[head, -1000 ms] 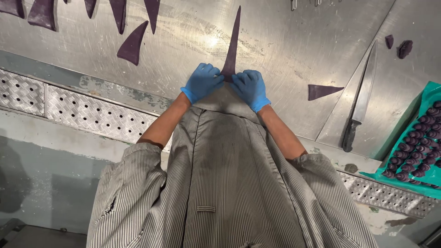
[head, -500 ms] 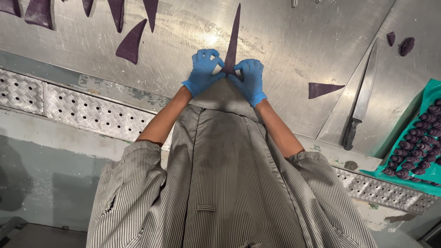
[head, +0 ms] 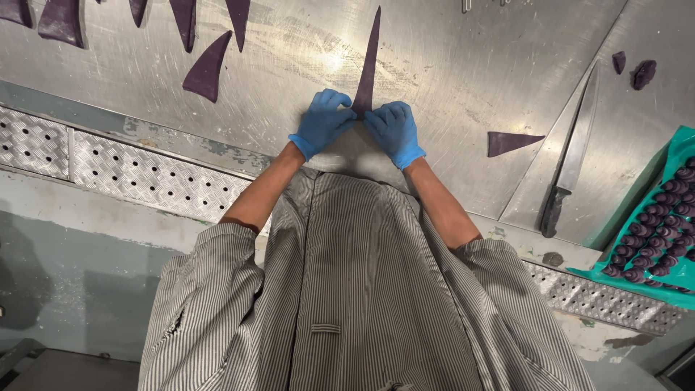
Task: Rolling and shaping purple pastry triangles on a stainless steel work surface.
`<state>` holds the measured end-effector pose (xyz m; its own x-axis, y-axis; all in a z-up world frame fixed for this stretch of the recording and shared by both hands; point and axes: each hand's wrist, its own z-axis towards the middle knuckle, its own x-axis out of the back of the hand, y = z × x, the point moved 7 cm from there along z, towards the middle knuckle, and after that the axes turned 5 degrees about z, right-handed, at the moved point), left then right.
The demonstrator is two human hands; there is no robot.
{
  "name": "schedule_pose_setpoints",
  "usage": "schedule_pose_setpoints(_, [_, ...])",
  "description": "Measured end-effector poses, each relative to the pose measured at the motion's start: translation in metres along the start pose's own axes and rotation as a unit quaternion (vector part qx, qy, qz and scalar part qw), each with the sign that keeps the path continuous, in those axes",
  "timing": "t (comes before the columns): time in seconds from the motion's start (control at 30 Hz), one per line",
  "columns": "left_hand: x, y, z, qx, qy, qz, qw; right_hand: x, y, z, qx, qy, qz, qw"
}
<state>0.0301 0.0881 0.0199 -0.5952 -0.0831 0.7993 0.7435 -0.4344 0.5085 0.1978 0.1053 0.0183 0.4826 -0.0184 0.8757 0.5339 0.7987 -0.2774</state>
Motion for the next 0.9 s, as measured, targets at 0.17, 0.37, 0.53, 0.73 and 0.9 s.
schedule_pose_setpoints(0.17, [0.002, -0.003, 0.004, 0.006, -0.002, 0.004, 1.0, 0.004, -0.003, 0.01, -0.004, 0.009, 0.036, 0.999])
schedule_pose_setpoints(0.37, [0.002, 0.001, 0.013, -0.003, -0.008, -0.024, 1.0, 0.002, 0.003, 0.013, -0.037, 0.002, 0.051, 0.998])
schedule_pose_setpoints(0.53, [0.005, -0.001, 0.018, -0.005, 0.007, -0.009, 1.0, 0.002, 0.006, 0.015, -0.043, 0.005, 0.082, 0.996])
schedule_pose_setpoints(0.73, [0.006, -0.003, 0.024, -0.006, -0.003, -0.022, 1.0, 0.008, 0.008, 0.024, -0.031, 0.008, 0.061, 0.998])
schedule_pose_setpoints(0.9, [0.011, -0.001, 0.033, -0.005, -0.013, -0.045, 0.999, 0.006, 0.014, 0.03, -0.043, -0.01, 0.082, 0.996])
